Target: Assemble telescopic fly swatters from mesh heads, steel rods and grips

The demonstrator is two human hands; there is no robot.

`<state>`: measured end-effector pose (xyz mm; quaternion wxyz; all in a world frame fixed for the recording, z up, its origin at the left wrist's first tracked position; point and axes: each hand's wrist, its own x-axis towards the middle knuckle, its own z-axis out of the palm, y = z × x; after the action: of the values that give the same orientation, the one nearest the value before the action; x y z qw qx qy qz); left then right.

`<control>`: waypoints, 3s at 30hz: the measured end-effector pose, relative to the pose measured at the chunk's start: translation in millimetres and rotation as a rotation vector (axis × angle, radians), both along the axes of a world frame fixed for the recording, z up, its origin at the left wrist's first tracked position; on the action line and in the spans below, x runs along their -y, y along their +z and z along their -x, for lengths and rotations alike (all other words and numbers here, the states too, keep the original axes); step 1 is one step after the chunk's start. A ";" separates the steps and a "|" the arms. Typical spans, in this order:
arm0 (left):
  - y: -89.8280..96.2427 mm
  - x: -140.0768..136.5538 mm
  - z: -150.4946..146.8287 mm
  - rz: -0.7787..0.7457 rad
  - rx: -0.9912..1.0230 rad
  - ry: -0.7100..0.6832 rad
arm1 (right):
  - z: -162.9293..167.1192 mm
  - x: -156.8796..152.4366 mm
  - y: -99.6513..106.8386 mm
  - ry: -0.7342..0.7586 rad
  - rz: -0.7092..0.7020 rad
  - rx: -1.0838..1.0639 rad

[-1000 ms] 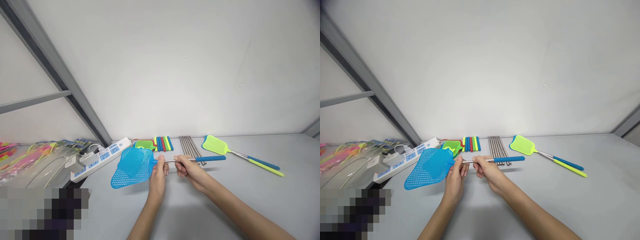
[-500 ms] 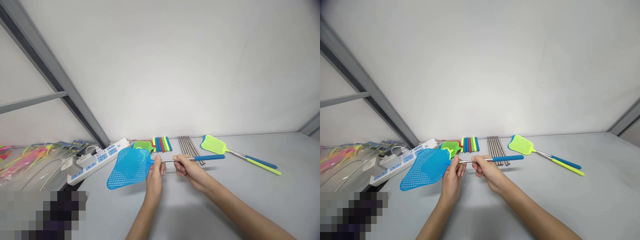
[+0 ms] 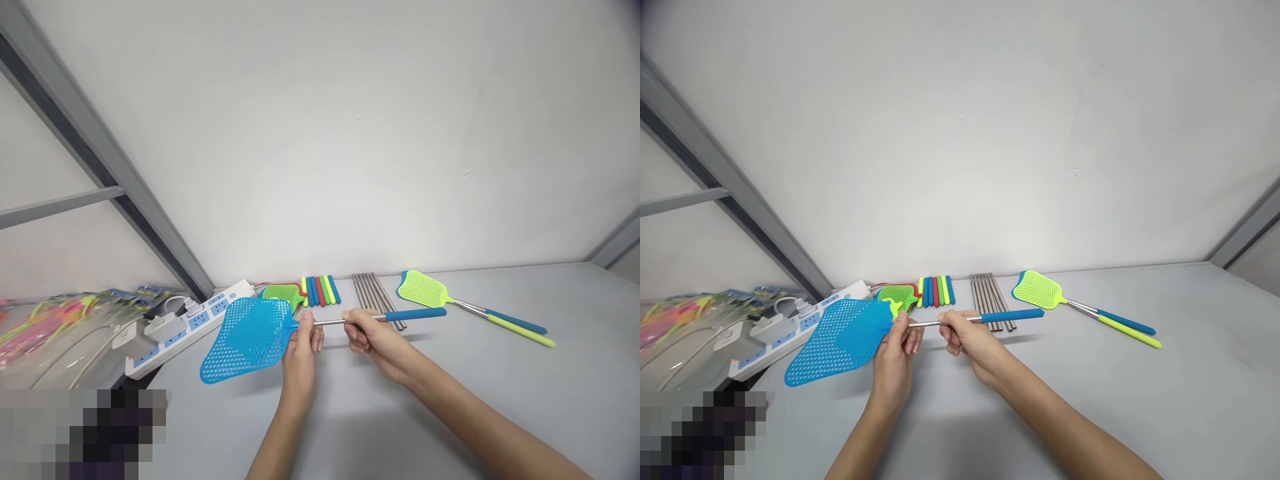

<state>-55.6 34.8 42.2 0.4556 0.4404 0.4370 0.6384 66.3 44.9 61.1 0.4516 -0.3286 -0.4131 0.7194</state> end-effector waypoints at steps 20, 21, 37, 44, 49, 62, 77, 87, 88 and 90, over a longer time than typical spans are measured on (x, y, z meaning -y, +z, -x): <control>6.7 0.6 1.4 0.021 0.019 0.037 | -3.6 -1.4 2.7 -0.005 0.015 0.023; 6.3 0.6 1.7 0.031 0.003 0.040 | -3.7 -1.6 2.2 -0.008 0.018 0.031; 7.4 -0.3 2.1 0.031 -0.004 0.053 | -7.2 -2.0 2.9 -0.005 0.020 0.022; 7.0 -1.5 4.4 0.043 -0.031 0.083 | -7.6 -2.9 2.5 -0.003 0.019 0.033; 7.8 -1.3 5.3 0.033 -0.033 0.085 | -10.2 -3.3 3.9 0.000 0.005 0.069; 6.9 -1.2 9.3 0.023 -0.012 0.101 | -13.2 -3.8 4.1 0.019 -0.008 0.077; 5.7 -3.4 11.8 -0.008 0.033 0.120 | -15.8 -6.7 5.3 0.006 0.007 0.060; 4.4 -4.2 14.3 -0.003 0.028 0.161 | -16.8 -4.8 9.4 0.000 0.005 0.094; 4.5 -4.3 14.6 -0.006 0.030 0.161 | -16.9 -4.7 9.8 -0.001 0.004 0.096; 4.7 -4.7 15.2 -0.013 0.036 0.164 | -16.9 -4.7 10.4 -0.002 0.005 0.100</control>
<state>-70.8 39.5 46.9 0.4068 0.3942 0.4592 0.6843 83.2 49.6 71.5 0.4303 -0.3654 -0.4332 0.7026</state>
